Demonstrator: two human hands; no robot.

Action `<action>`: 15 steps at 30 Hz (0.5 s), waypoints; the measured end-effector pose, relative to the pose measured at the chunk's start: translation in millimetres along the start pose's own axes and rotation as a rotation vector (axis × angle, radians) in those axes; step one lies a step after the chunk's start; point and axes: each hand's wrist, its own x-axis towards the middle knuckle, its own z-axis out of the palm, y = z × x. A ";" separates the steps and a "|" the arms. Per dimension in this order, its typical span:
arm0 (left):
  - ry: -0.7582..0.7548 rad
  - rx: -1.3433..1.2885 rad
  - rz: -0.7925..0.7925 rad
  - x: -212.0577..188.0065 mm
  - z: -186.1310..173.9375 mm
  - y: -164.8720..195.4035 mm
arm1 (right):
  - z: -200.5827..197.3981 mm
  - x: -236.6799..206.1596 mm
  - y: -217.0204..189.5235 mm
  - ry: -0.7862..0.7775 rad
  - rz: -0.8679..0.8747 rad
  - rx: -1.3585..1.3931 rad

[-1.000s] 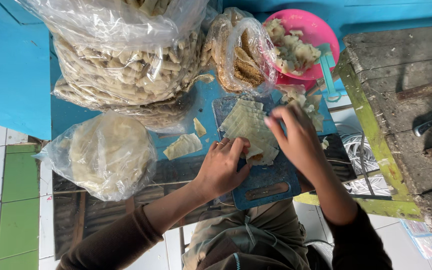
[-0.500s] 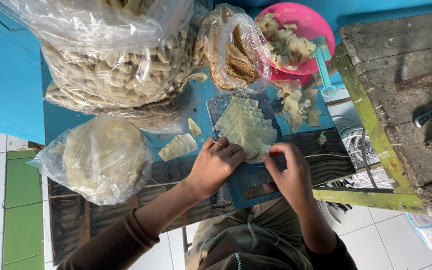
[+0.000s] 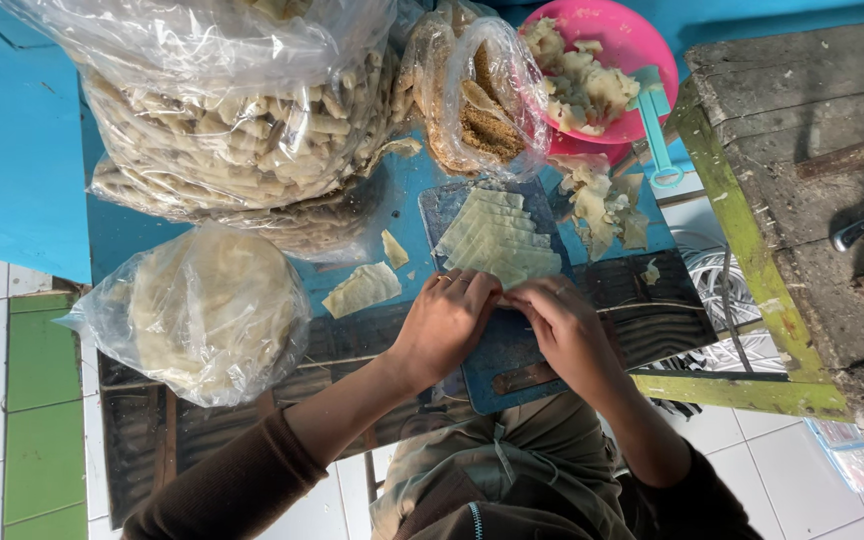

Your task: The person tears sheets of thin flatbread into smaller pieces by hand over a cutting board and arranges the pieces, then transfers the torn pieces onto a pink plate. They also reach into a plastic bag of brown powder with a spoon and sprinkle some of the powder over the pieces on the board.

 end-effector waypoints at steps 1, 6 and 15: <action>0.012 -0.023 -0.023 0.9 3.4 -0.9 | 1.7 4.6 4.0 0.000 0.017 0.015; -0.047 0.058 -0.009 1.9 8.7 -6.0 | 1.2 17.9 19.8 -0.128 0.258 0.111; -0.007 0.061 -0.054 4.4 0.1 -6.3 | -7.6 2.5 19.9 0.025 -0.155 -0.126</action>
